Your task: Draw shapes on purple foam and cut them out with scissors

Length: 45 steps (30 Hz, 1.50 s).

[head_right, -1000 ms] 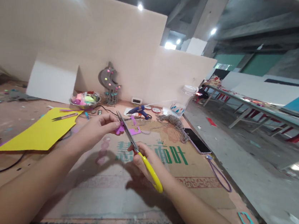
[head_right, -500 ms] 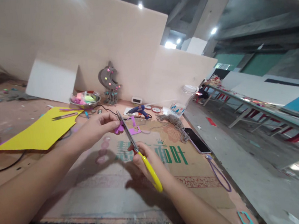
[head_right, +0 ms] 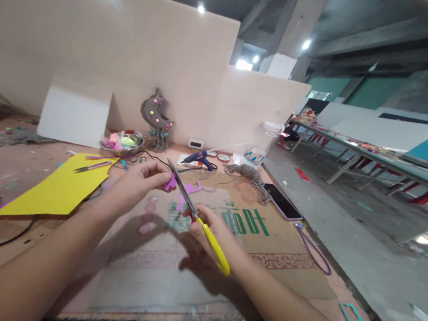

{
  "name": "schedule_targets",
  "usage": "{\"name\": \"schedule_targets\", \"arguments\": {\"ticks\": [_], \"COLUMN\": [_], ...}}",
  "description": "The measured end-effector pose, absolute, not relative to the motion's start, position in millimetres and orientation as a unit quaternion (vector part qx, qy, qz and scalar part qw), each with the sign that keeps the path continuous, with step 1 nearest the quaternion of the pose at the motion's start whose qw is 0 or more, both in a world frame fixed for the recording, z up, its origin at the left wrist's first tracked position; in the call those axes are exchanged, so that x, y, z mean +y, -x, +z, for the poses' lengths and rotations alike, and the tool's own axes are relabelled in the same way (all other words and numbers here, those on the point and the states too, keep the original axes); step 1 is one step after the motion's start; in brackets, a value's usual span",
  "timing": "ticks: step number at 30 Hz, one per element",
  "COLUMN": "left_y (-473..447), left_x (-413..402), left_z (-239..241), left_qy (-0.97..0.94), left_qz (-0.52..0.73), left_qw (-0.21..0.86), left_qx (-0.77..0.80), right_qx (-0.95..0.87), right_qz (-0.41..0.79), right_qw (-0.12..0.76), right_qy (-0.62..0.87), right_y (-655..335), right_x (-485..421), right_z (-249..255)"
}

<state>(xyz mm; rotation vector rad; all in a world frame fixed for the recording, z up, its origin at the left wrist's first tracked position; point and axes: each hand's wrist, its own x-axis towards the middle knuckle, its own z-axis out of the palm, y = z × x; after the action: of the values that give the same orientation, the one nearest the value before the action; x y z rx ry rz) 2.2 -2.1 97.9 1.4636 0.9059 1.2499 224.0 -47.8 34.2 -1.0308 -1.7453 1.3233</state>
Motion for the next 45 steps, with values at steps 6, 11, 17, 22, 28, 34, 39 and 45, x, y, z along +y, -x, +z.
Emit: {"name": "schedule_targets", "arguments": {"ticks": [6,11,17,22,28,34,39,45], "left_y": [-4,-9,-13,-13,-14,-13,-12,-14], "left_x": [-5,-7,-10,-9,-8,-10,-10,-7], "left_z": [100,95,95,95,91,93,93,89], "left_qy": [-0.579,-0.582,-0.576,-0.582,-0.591,-0.59,-0.595,-0.597], "left_qz": [0.524,0.536,0.554,0.555,0.551,0.547,0.544,0.541], "left_qw": [0.503,0.497,0.483,0.469,0.46,0.459,0.455,0.459], "left_qx": [0.371,0.356,0.357,0.364,0.367,0.376,0.38,0.375], "right_qx": [-0.673,-0.687,-0.696,-0.702,-0.698,-0.687,-0.683,-0.676], "right_qz": [0.509,0.5,0.493,0.493,0.493,0.498,0.501,0.508], "right_qw": [0.377,0.36,0.362,0.352,0.366,0.359,0.362,0.364], "right_qy": [0.382,0.386,0.376,0.375,0.369,0.389,0.388,0.391], "right_y": [-220,-220,-226,-226,-225,-224,-224,-222], "right_x": [-49,-51,-49,-51,-50,-52,-51,-50], "right_z": [38,39,29,32,31,33,35,33]}}
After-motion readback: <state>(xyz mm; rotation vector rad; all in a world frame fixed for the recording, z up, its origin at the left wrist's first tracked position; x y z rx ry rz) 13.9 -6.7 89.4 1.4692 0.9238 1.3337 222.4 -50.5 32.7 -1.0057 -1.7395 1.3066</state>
